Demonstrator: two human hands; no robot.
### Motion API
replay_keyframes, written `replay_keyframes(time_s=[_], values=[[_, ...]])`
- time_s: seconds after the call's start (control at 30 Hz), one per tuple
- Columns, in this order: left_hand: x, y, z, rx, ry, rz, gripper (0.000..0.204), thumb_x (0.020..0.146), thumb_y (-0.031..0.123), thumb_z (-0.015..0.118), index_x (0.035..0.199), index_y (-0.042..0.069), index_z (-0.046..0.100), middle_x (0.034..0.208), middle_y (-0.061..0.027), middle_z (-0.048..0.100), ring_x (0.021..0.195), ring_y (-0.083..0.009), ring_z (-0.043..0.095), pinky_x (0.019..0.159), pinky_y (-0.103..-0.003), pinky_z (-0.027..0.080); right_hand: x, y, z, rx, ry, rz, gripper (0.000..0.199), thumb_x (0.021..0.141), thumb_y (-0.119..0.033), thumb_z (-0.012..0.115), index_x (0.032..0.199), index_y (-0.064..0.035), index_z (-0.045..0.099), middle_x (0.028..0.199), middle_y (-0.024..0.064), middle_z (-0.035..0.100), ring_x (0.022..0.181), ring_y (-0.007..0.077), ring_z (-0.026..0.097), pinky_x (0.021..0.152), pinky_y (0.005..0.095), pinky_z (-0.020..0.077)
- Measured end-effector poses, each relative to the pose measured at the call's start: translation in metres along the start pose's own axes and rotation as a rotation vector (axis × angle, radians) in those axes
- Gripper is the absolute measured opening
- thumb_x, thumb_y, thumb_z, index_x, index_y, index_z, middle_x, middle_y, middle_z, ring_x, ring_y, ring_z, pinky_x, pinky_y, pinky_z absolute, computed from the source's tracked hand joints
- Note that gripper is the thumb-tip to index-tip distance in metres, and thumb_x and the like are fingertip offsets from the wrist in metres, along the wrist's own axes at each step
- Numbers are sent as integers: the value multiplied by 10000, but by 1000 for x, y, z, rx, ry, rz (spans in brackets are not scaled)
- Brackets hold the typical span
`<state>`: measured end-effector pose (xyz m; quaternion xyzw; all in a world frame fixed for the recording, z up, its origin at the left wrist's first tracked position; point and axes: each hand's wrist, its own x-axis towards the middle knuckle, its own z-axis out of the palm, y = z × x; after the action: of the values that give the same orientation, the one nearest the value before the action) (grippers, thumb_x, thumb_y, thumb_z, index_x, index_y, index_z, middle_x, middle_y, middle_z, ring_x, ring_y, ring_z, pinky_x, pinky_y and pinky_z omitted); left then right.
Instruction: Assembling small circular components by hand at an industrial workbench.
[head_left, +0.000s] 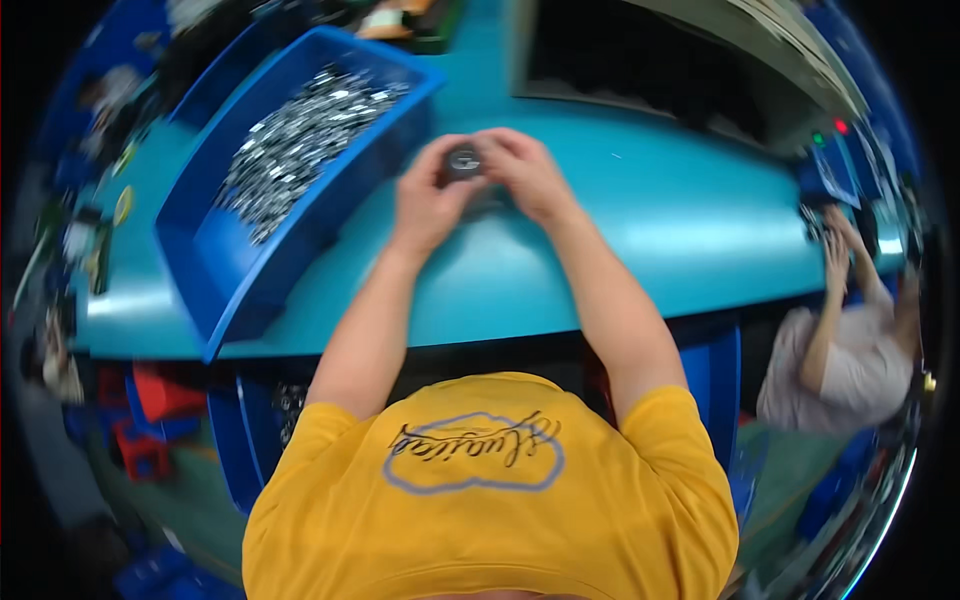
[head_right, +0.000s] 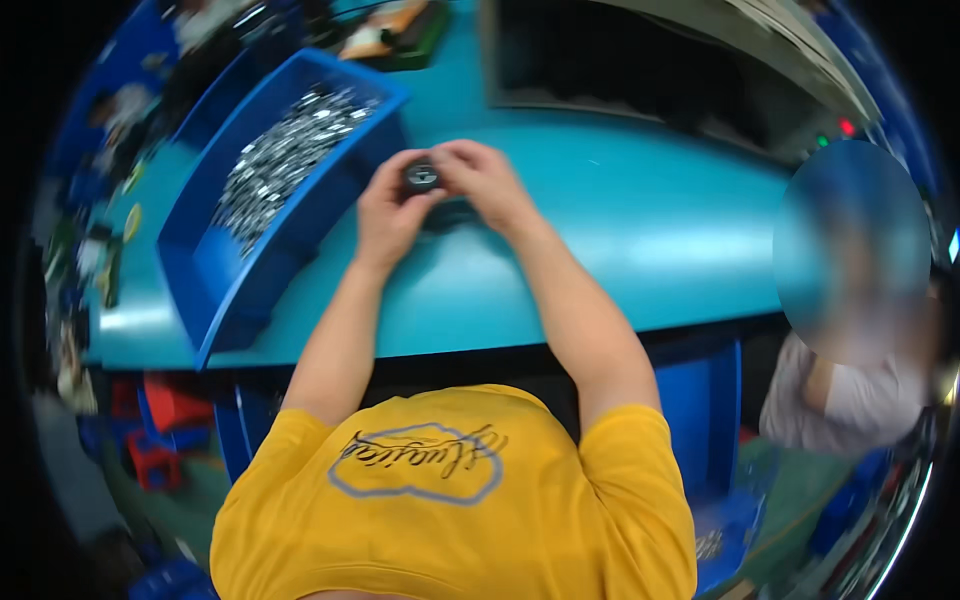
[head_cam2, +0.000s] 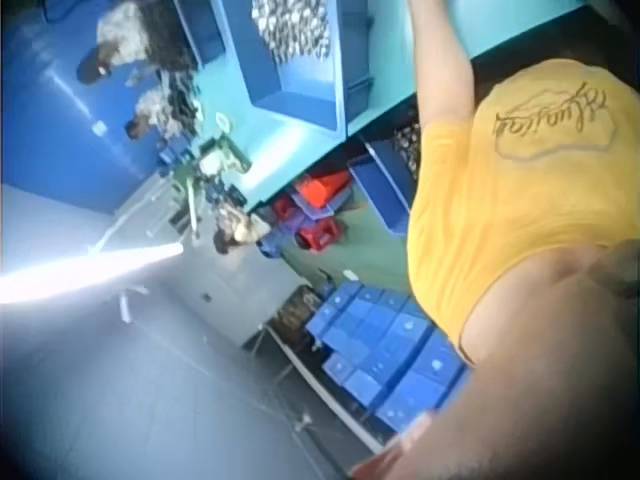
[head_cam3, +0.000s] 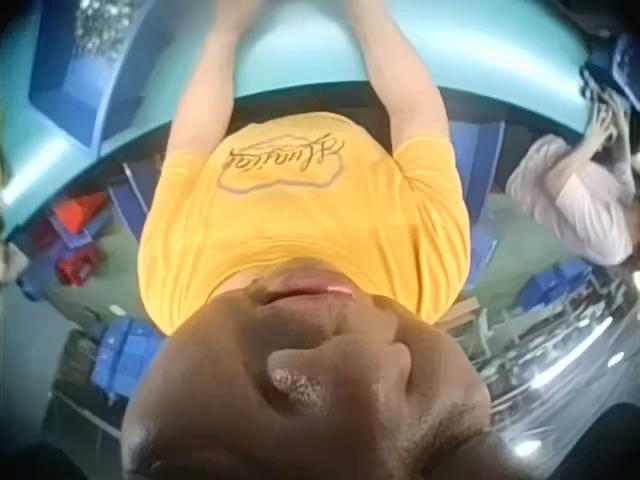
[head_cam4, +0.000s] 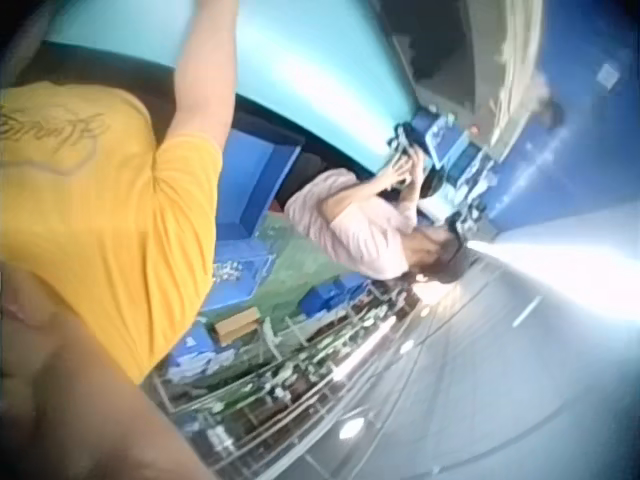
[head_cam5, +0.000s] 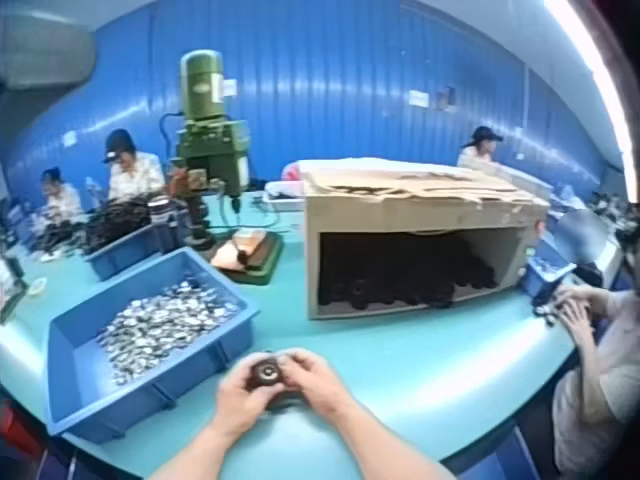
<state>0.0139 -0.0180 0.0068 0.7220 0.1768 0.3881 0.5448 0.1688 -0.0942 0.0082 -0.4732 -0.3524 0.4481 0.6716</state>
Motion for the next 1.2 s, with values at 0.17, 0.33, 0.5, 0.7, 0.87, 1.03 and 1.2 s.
replay_keyframes(time_s=[0.17,0.33,0.5,0.7,0.87,1.03,1.2], values=[[-3,3,-10,-101,42,-44,445,859,-60,745,1275,5,603,1090,-72,720,967,-152,726,872,-286,595,8,6,6,25,-65,54,319,1029,-314,660,1153,-22,686,1015,28,709,863,89,650,753,250,542],[-6,3,-12,-165,19,-97,427,853,-60,749,1254,10,618,1102,-63,702,1000,-140,687,881,-289,579,9,12,7,57,-43,52,275,1004,-267,705,1135,-26,689,965,22,713,787,80,642,709,229,532],[-3,9,-11,-224,-19,-103,400,894,-24,722,1275,25,612,1056,-40,694,958,-125,681,844,-278,565,8,7,9,78,-17,36,272,998,-262,714,1129,-27,670,932,30,708,759,84,642,670,243,534],[-1,12,-18,-273,-82,-232,383,922,0,699,1291,35,605,1028,-30,684,884,-99,666,735,-253,541,7,5,10,14,-2,-27,283,1002,-278,709,1120,-25,660,883,31,701,733,85,639,633,246,527],[-3,7,-6,-292,23,-58,309,951,59,706,1243,5,625,997,-57,689,805,-89,629,643,-242,502,5,2,13,-90,69,-117,284,1008,-309,702,1067,-31,681,802,12,674,669,78,608,589,234,502],[2,-3,-29,-629,-70,-342,394,1037,351,630,1188,-12,650,948,-87,681,753,-112,609,647,-270,526,7,-3,3,-126,179,-139,285,1013,-333,694,1013,-48,701,759,-5,639,634,61,562,555,229,483],[3,-1,-32,-698,-41,-377,489,1065,452,548,1200,-5,658,900,-89,673,708,-116,602,604,-272,531,12,-1,-2,-147,186,-136,283,1007,-334,703,1019,-51,704,764,-7,641,646,54,563,561,223,477]])
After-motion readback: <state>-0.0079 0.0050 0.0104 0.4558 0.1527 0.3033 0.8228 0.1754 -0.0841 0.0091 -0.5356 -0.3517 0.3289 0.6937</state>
